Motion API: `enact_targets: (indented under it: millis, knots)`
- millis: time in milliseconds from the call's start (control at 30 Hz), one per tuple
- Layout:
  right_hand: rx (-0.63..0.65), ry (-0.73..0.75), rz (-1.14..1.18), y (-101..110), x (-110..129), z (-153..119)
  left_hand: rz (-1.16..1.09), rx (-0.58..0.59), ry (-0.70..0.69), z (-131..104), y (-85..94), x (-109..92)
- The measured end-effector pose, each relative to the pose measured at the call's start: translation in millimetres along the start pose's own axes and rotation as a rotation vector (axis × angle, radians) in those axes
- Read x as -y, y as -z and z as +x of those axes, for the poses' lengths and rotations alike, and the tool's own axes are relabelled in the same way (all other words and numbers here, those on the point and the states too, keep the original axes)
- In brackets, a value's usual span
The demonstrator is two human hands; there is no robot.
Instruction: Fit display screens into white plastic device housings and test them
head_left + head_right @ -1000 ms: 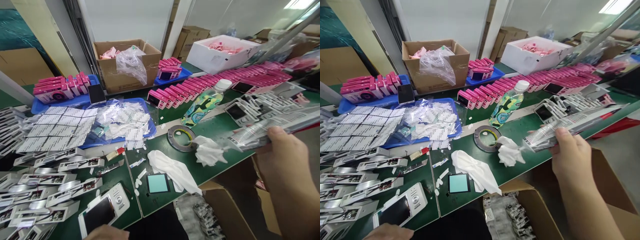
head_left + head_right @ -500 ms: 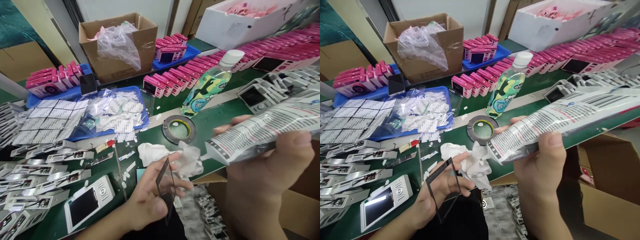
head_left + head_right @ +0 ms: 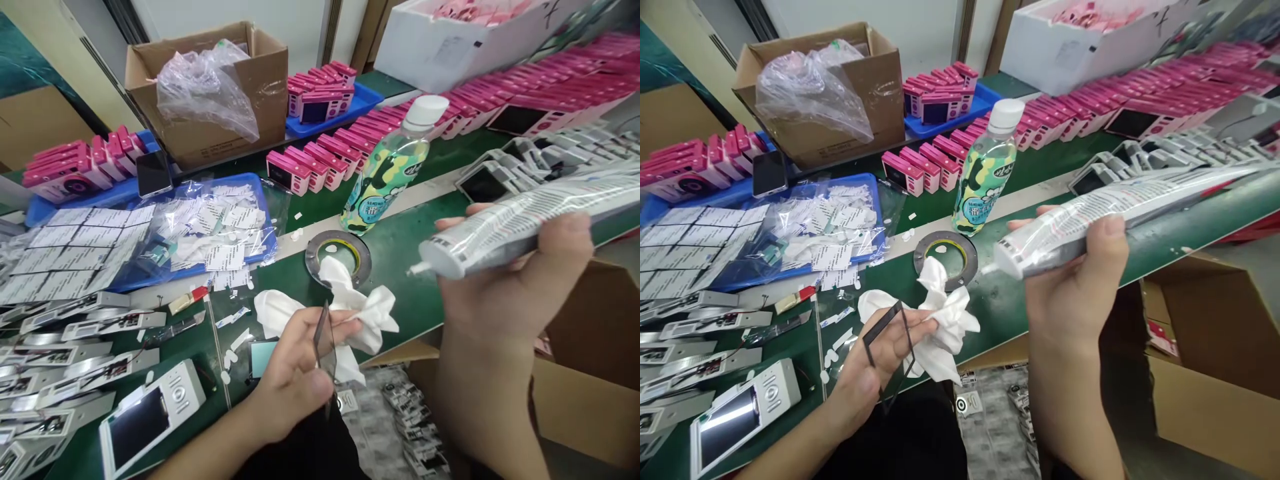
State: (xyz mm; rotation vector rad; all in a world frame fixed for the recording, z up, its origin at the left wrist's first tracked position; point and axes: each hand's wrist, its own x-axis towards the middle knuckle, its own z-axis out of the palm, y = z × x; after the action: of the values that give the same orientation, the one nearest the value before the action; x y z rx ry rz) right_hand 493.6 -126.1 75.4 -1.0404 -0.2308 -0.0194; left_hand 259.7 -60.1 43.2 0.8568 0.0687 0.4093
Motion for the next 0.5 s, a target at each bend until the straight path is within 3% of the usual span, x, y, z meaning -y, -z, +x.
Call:
enact_targets:
  millis: [133, 233, 333, 500]
  knots:
    - [-0.068, -0.061, 0.057, 9, -1, 16, 0.070, -0.114, 0.053, 12, -2.8, 9]
    - [-0.057, -0.021, 0.055, 10, 5, 7, 0.161, -0.212, 0.134, 10, -4.5, 5]
    - [-0.008, 0.011, 0.035, 4, 16, -14, 0.180, -0.268, 0.144, -1, -4.3, -14]
    - [0.166, -0.155, -0.051, -17, 33, -58, -0.045, -0.208, 0.259, -31, 4.3, -55]
